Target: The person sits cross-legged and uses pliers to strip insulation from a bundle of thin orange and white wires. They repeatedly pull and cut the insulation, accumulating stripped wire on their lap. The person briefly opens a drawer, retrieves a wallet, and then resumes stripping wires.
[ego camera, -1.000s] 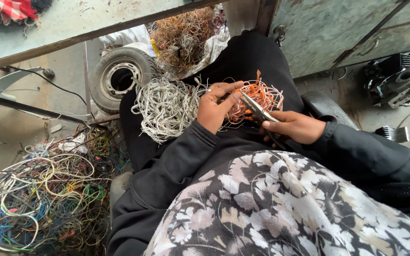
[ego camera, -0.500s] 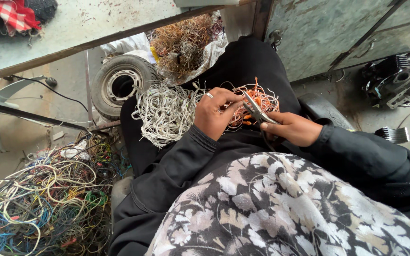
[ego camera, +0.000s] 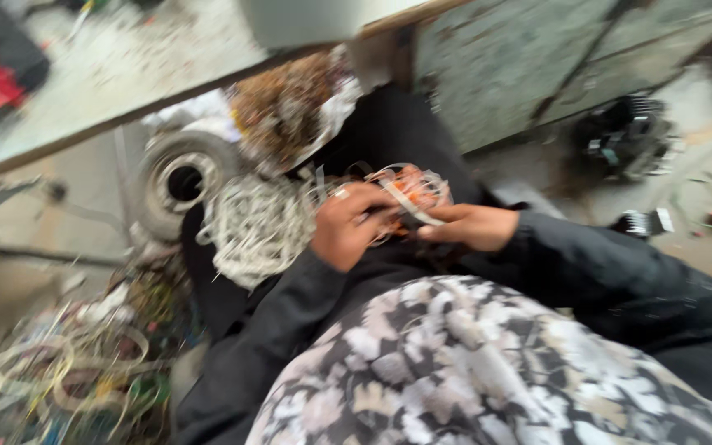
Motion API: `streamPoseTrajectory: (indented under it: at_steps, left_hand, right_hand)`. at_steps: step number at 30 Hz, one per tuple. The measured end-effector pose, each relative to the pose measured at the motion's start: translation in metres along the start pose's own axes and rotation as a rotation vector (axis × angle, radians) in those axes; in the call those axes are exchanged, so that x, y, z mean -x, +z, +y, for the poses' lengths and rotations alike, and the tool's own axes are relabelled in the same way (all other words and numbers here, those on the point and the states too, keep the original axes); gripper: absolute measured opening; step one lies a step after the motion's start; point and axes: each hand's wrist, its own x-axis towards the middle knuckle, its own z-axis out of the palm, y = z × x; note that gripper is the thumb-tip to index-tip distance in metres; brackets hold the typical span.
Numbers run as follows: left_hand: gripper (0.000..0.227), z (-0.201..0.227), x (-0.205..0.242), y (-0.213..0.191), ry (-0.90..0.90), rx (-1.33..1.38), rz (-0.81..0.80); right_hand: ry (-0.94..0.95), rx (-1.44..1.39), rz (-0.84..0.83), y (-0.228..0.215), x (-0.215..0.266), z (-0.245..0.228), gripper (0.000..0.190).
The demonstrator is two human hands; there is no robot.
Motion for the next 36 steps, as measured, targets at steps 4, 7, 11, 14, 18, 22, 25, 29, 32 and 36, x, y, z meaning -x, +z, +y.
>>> streamPoseTrajectory:
  at_steps: [4,7,11,14,18,22,25,29,32,36]
  left_hand:
    - [0.02,0.004,-0.003,-0.004,0.1,-0.094,-0.067]
    - [0.023,0.01,-0.002,-0.003,0.165,-0.136,-0.144]
    - [0.024,0.014,-0.003,-0.003,0.166,-0.127,-0.187]
    - [0.022,0.016,-0.004,-0.003,0.127,-0.106,-0.182]
    - [0.02,0.018,-0.005,-0.002,0.102,-0.084,-0.168]
    - [0.016,0.019,-0.007,0.0,0.086,-0.027,-0.154]
    - [0.015,0.018,-0.007,0.002,0.078,0.001,-0.137]
    - [0.016,0.012,-0.003,0.005,0.072,-0.062,-0.072]
    - [0.017,0.005,0.003,0.008,-0.005,0.004,-0.045]
    - [0.012,-0.016,0.007,0.008,-0.209,0.293,0.043]
  right_hand:
    - [-0.048,-0.08,-0.075,-0.001,0.019,-0.005,0.051]
    - [-0.073,-0.103,-0.122,0.001,0.028,-0.014,0.049]
    - [-0.082,-0.104,-0.176,0.008,0.025,-0.023,0.047]
    - [-0.101,-0.121,-0.169,0.011,0.021,-0.019,0.046]
    - [-0.143,-0.222,-0.149,0.012,0.011,-0.01,0.042]
    - [-0.212,-0.204,-0.154,0.012,0.007,-0.006,0.033]
    - [-0.194,-0.161,-0.043,0.016,-0.003,-0.003,0.031]
    - [-0.275,-0.124,-0.067,0.016,-0.013,0.001,0.027]
    - [-0.214,-0.203,-0.071,0.02,-0.01,0.001,0.027]
    - [-0.135,-0.331,-0.106,0.023,0.002,-0.004,0.027]
